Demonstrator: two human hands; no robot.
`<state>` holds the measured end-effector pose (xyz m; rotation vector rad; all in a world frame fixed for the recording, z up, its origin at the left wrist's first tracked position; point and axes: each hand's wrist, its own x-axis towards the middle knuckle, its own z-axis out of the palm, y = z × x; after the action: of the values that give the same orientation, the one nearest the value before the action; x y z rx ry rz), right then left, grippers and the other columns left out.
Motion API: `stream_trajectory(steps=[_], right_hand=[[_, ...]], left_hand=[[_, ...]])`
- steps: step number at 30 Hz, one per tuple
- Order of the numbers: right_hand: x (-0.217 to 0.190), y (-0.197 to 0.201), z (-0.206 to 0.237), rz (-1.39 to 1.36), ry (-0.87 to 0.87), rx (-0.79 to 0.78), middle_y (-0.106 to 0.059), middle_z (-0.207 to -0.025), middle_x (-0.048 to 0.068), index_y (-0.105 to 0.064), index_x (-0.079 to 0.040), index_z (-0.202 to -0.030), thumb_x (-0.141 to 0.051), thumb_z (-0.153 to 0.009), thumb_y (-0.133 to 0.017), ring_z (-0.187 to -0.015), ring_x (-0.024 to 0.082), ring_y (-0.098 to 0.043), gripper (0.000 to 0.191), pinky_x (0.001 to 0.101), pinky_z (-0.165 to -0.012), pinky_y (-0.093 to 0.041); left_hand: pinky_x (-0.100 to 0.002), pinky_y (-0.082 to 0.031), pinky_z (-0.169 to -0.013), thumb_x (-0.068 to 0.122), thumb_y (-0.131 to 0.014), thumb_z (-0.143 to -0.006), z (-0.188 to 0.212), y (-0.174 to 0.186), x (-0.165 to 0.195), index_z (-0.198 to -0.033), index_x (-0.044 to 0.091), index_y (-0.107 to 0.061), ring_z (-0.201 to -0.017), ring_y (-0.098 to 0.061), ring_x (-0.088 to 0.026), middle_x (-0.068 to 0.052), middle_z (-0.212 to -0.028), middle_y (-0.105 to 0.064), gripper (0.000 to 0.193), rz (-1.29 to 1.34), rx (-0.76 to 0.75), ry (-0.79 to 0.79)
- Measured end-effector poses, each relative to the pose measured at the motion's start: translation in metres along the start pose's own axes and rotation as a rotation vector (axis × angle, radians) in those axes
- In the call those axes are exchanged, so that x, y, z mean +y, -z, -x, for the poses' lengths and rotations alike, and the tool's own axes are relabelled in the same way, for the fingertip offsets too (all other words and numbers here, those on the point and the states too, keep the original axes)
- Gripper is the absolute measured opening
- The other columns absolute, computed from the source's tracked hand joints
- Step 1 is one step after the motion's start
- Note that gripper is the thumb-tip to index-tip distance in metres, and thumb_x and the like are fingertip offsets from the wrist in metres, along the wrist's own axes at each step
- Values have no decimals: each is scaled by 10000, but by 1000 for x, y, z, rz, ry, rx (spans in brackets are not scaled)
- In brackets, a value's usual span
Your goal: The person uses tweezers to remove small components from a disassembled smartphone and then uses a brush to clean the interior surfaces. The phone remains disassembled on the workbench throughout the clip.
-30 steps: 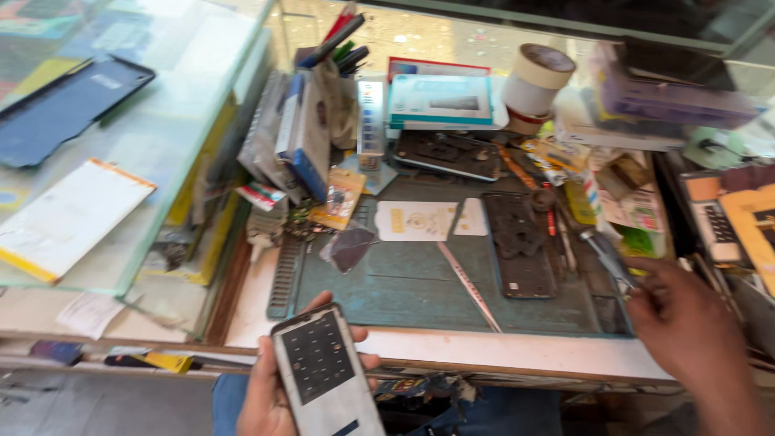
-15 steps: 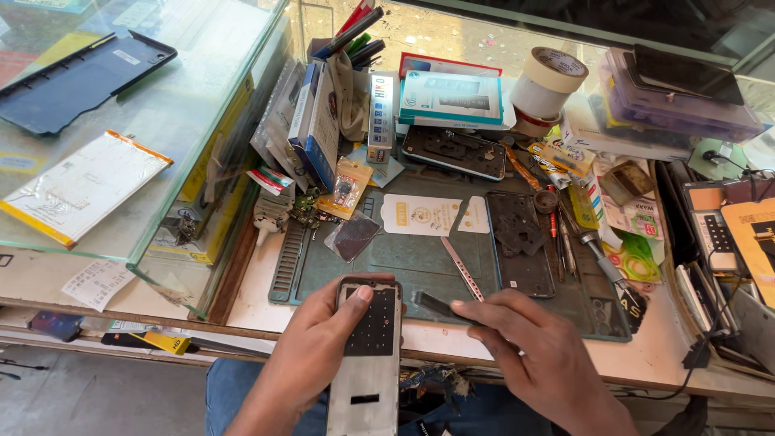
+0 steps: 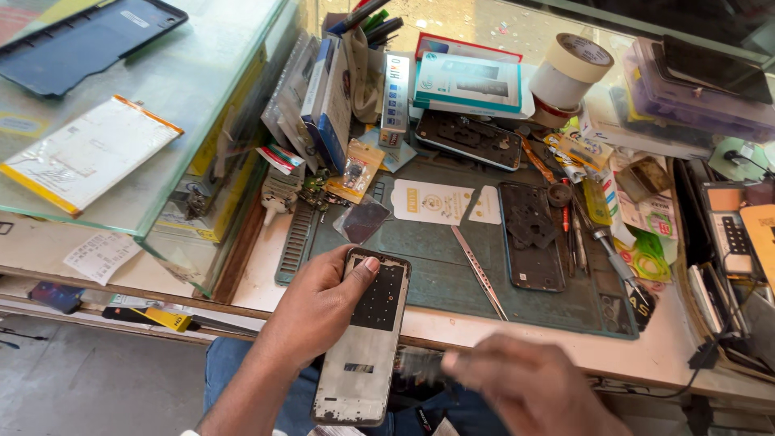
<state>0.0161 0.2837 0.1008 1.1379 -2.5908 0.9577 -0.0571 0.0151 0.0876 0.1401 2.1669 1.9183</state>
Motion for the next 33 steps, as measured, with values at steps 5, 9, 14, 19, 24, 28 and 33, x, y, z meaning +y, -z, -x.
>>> stream_trajectory(steps=[5,9,14,19,24,28,33], right_hand=[[10,-2,-8,64,-180,90,-697,-865,64,-751,-111,-1208,48,-826,-701,-659,198,-717,417,363,-543,-572],[-5,-18,5,-66,26,-176,-683,-886,47,-755,-140,-1219,7,-827,-754,-728,191,-706,418,357,-607,-565],[3,-6,22,-176,-185,136,-685,-872,28,-740,-127,-1221,43,-877,-691,-732,158,-719,387,335,-631,-591],[16,1,26,19,-328,120,-715,-896,56,-765,-136,-1178,0,-829,-732,-716,129,-704,376,292,-544,-587],[16,5,25,155,-237,69,-731,-921,38,-766,-152,-1180,-59,-807,-768,-782,160,-730,385,323,-625,-589],[17,15,21,274,-199,39,-742,-918,6,-789,-186,-1143,4,-750,-736,-799,187,-705,440,358,-641,-575],[14,14,16,329,-248,6,-737,-879,-1,-808,-216,-1118,16,-733,-739,-772,180,-698,455,366,-613,-561]], left_hand=[[-288,-511,-688,310,-571,-1000,-3,-8,-2,-1126,25,-720,-750,-580,-90,-45,-833,-746,346,24,-33,36],[-255,-516,-739,254,-579,-1005,-4,0,-12,-1130,2,-709,-815,-611,-51,4,-919,-757,309,263,38,-35],[-261,-517,-678,246,-576,-1030,-10,-5,-18,-1110,-4,-692,-758,-608,-75,-20,-890,-728,287,475,131,-22],[-212,-528,-742,246,-607,-1044,-19,-10,-8,-1134,4,-668,-833,-614,-26,-2,-940,-734,265,329,126,-292],[-225,-509,-646,233,-700,-962,-29,-9,1,-1141,17,-652,-751,-606,-43,-34,-855,-726,284,132,42,-220],[-207,-551,-728,204,-682,-995,-50,-16,0,-1183,-7,-627,-841,-652,-26,-13,-941,-732,288,322,-57,-360],[-210,-506,-631,216,-690,-982,-61,-19,-4,-1253,1,-612,-753,-628,-36,-24,-888,-733,355,275,-57,-336]])
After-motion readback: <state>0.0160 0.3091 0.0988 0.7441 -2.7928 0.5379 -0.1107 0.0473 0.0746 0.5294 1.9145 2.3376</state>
